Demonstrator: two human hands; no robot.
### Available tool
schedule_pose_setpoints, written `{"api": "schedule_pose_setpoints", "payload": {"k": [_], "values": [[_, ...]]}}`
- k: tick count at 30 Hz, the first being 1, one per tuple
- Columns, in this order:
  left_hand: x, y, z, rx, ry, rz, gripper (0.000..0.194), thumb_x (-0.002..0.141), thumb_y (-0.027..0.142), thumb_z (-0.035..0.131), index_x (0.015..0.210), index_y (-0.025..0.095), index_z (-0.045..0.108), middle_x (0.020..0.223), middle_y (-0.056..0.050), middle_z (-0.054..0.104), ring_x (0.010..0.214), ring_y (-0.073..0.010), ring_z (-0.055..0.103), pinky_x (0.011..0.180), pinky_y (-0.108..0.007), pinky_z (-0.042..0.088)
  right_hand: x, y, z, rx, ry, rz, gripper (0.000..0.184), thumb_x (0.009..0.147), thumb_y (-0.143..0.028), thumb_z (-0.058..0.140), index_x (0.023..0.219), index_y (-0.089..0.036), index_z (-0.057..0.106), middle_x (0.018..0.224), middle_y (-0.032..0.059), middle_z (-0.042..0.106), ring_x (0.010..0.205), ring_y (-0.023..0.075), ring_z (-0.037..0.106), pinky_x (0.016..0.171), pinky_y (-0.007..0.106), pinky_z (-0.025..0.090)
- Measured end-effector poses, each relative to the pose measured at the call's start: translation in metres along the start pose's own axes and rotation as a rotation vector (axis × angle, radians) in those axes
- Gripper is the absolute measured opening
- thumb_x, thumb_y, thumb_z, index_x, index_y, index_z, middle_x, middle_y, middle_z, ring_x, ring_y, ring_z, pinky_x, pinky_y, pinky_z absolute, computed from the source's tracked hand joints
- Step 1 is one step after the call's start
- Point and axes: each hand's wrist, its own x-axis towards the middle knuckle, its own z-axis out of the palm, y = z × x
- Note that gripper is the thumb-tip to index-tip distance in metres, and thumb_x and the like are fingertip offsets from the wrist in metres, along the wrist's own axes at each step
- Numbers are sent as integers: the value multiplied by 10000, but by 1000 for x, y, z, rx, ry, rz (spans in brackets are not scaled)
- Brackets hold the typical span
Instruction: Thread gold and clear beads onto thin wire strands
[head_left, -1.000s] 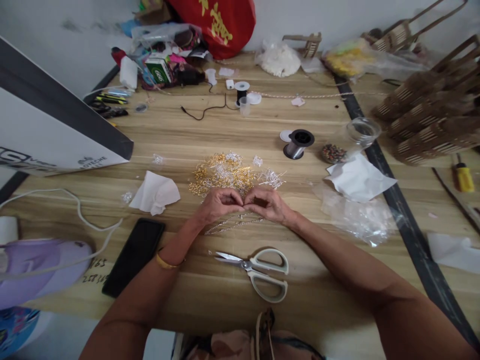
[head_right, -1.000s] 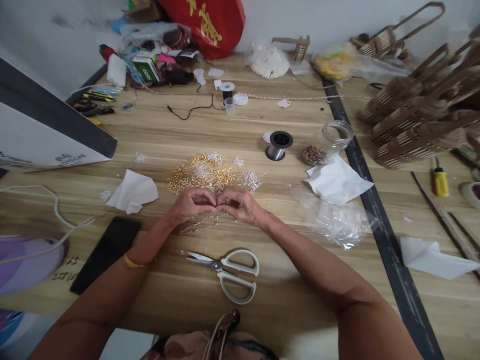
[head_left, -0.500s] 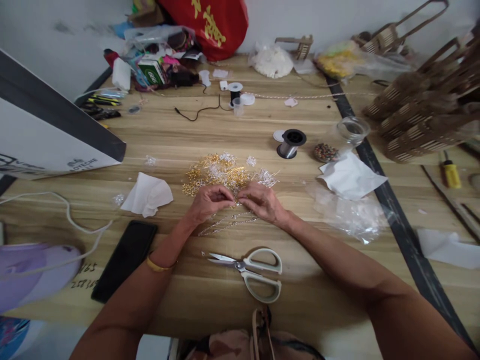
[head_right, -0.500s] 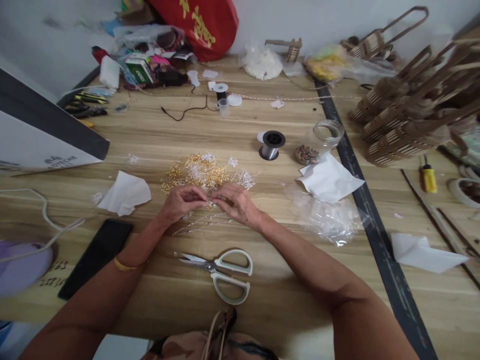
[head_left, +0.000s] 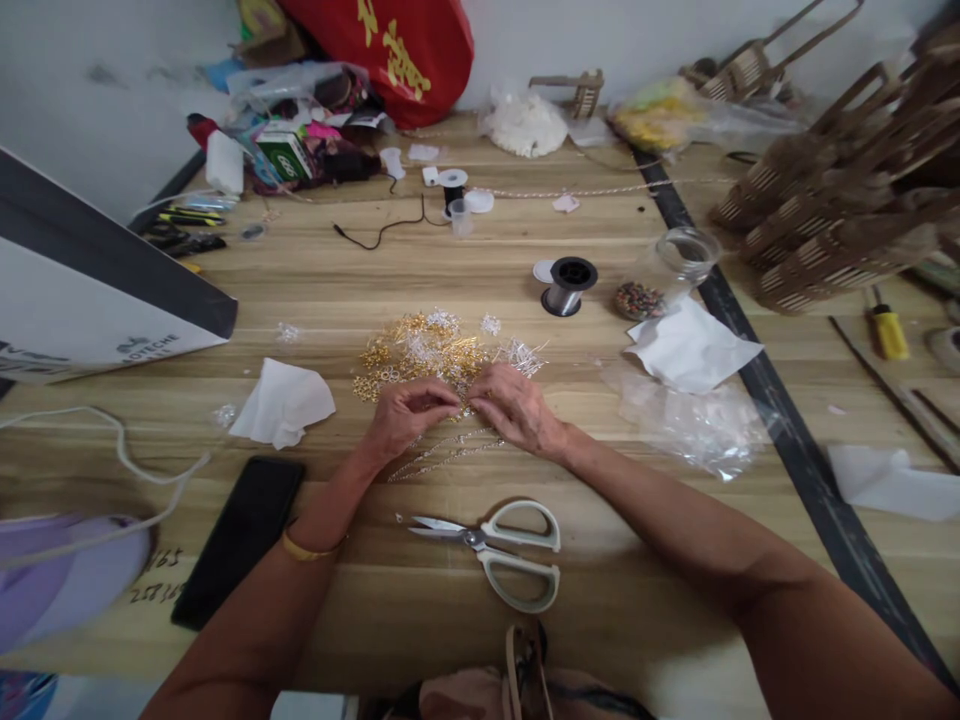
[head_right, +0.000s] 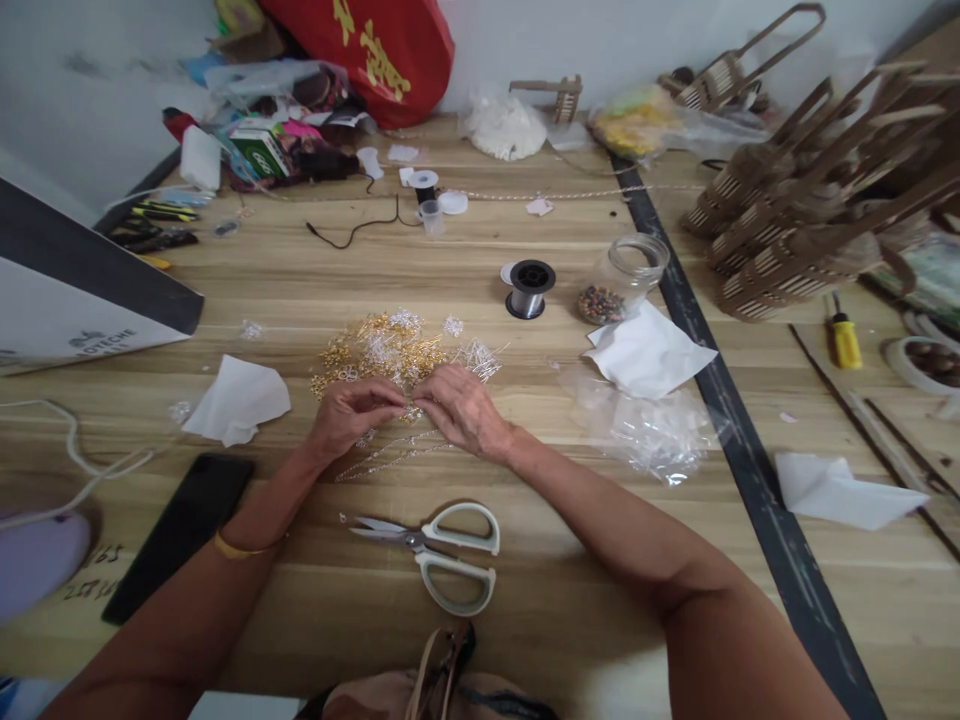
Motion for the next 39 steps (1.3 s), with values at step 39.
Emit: {"api": "schedule_pose_setpoints", "payload": {"k": [39], "values": [[2,-2,6,-93,76,-210,141,613,216,795,716,146,731,703,-32,713,660,-129,629,663,-239,496,-2,0,2,-26,30,11,118,922,-240,488,954,-176,581,850,61,635,820,171,558,770,343,466]]}}
